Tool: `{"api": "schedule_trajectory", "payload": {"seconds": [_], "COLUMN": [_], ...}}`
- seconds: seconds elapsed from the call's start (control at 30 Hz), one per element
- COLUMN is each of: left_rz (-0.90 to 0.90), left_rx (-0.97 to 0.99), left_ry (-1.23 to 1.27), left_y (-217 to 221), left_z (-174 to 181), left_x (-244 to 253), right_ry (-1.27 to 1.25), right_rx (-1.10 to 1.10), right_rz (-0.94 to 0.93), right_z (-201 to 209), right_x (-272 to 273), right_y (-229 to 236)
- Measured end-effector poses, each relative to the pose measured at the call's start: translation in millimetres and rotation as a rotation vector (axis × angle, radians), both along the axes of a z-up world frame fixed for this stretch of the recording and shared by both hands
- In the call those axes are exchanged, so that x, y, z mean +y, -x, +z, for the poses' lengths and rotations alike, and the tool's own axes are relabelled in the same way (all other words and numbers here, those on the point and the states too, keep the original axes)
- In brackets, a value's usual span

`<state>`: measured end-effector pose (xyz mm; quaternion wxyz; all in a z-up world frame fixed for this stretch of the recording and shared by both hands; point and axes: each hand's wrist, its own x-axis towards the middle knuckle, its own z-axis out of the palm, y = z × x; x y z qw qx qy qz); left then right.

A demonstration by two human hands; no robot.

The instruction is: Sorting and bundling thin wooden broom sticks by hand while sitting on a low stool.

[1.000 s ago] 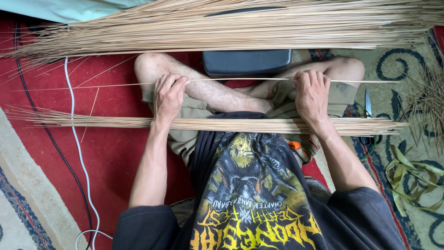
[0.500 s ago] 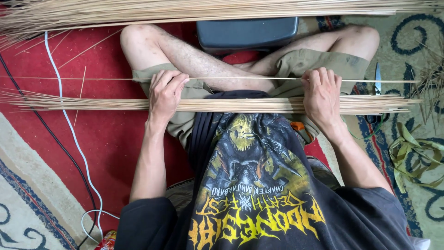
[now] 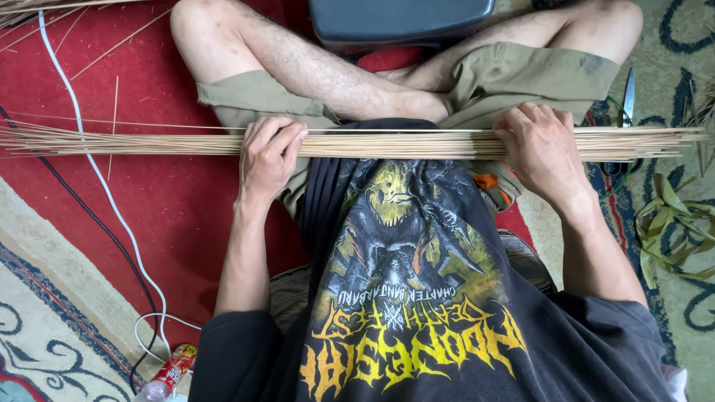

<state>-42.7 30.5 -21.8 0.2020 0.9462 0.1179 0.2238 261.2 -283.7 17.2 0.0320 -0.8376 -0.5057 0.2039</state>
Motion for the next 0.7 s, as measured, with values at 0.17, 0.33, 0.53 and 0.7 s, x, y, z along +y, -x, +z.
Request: {"api": "schedule_trajectory", "payload": {"seconds": [0.17, 0.33, 0.53, 0.7], "left_rz": [-0.009, -0.014, 0.014, 0.036], "left_rx": [0.004, 0.006, 0.015, 0.005], "left_ry": [0.018, 0.055, 0.029, 0.036], "left_y": [1.8, 0.6, -2.1, -10.9], "left_z": [7.5, 16.1, 11.5, 9.4], "left_x": [-6.8, -10.7, -12.4, -15.4], "right_ry": [0.004, -0.044, -0.067, -0.181], "right_rx": [0.004, 0.008, 0.067, 0.090], "right_rz": [0.014, 0.053, 0.015, -0.009], "right_z": [-1.0, 0.5, 4.0, 6.0], "right_x": [-3.3, -2.7, 2.7, 8.2], "right_y": [0.5, 2.7, 4.2, 9.1]}}
